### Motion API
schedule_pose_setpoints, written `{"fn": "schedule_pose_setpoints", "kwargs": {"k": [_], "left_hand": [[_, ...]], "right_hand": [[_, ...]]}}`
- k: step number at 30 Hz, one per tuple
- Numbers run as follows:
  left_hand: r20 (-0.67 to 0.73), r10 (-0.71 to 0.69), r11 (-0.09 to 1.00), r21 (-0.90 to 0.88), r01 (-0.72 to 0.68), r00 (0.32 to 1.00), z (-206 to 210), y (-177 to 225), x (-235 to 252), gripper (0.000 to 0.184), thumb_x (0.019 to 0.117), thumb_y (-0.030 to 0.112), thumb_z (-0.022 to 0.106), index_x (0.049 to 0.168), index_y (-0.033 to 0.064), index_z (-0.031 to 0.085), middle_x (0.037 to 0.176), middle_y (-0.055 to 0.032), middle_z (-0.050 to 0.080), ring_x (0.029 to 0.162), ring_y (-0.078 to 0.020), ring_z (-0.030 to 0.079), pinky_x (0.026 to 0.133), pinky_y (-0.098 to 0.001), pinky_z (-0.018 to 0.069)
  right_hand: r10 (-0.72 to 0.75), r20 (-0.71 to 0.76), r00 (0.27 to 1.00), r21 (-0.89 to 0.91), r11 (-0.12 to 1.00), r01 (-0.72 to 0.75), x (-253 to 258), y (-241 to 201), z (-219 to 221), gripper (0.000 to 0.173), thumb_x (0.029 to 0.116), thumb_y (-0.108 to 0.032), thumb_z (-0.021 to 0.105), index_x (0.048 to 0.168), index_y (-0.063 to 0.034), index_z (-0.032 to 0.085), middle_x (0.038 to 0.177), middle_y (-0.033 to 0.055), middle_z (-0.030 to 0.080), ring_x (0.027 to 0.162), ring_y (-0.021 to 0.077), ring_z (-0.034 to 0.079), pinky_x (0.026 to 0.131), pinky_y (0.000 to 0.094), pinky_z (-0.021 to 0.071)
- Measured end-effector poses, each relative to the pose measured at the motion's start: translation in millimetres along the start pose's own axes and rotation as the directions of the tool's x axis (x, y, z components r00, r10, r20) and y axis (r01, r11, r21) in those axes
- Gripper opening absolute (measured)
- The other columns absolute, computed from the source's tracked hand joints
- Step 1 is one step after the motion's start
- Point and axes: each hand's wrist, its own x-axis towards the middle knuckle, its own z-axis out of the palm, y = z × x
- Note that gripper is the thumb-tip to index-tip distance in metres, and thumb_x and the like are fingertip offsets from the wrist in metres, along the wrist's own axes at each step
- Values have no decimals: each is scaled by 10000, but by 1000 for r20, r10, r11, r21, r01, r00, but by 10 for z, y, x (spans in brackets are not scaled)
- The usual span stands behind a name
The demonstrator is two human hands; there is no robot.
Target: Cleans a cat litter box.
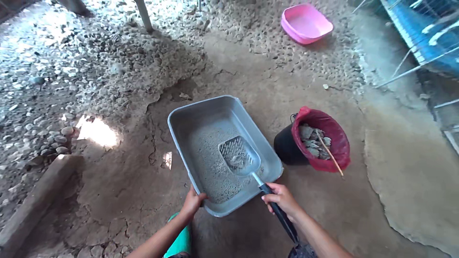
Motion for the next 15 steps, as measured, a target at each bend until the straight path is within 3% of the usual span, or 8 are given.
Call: {"fn": "schedule_pose_setpoints", "kwargs": {"k": [2, 4, 7, 9, 12, 13, 14, 15], "left_hand": [[3, 14, 1000, -8, -14, 1000, 26, 316, -26, 727, 932, -35, 607, 1555, 46, 242, 1135, -214, 645, 856, -254, 693, 704, -411, 590], [22, 7, 1000, -6, -7, 1000, 11, 649, -85, 616, 990, 5, 566, 1531, 38, 274, 1070, -189, 643, 800, -228, 684, 677, -382, 587], [72, 21, 999, -44, -18, 997, -103, 992, -156, 325, 1022, 70, 492, 1337, 10, 441, 909, -118, 680, 729, -182, 702, 643, -339, 606], [105, 20, 997, -77, -11, 994, -178, 1135, -240, 195, 1035, 101, 441, 1209, 32, 493, 837, -81, 694, 701, -160, 711, 634, -313, 613], [132, -4, 993, -116, 20, 991, -269, 1119, -411, 202, 1046, 126, 402, 1215, 55, 489, 864, -78, 708, 731, -165, 723, 654, -317, 620], [127, -8, 992, -128, 24, 992, -275, 1031, -447, 218, 1034, 116, 415, 1231, 55, 486, 866, -77, 707, 733, -165, 721, 653, -322, 619], [128, -13, 991, -134, 30, 992, -278, 900, -457, 271, 1016, 101, 433, 1281, 51, 459, 886, -80, 699, 746, -166, 717, 665, -329, 618], [122, -19, 989, -142, 36, 992, -268, 731, -448, 342, 1000, 74, 458, 1338, 39, 423, 912, -92, 694, 757, -172, 715, 672, -334, 618]], "right_hand": [[-31, -17, 999, 49, 998, 32, -116, -243, -223, 426, 851, -74, 626, 1269, 9, 609, 683, 15, 625, 482, 112, 576, 460, 280, 525], [-78, -51, 996, 84, 993, 82, -241, -502, -514, 445, 834, -106, 603, 1270, -15, 605, 673, -8, 619, 468, 88, 559, 439, 260, 506], [-181, -134, 974, 92, 977, 195, -386, -843, -1052, 445, 821, -150, 582, 1256, -64, 619, 664, -29, 604, 449, 52, 529, 403, 223, 474], [-263, -192, 946, 72, 957, 281, -444, -982, -1459, 438, 830, -210, 557, 1252, -117, 630, 684, -45, 605, 473, 32, 537, 419, 198, 477], [-337, -383, 860, -86, 940, 330, -520, -1102, -1892, 427, 857, -167, 474, 1261, -107, 600, 755, -23, 638, 547, 53, 603, 479, 207, 529], [-356, -483, 800, -228, 933, 277, -538, -1109, -1968, 400, 910, -76, 468, 1293, -71, 582, 804, 22, 651, 584, 90, 619, 512, 246, 545], [-364, -562, 742, -398, 906, 144, -540, -1108, -2016, 420, 959, 11, 530, 1376, -30, 559, 909, 111, 665, 673, 175, 638, 592, 341, 560], [-361, -610, 705, -533, 846, -28, -519, -1093, -2035, 469, 969, 46, 621, 1430, -4, 548, 1086, 256, 673, 854, 346, 661, 752, 533, 548]]}}
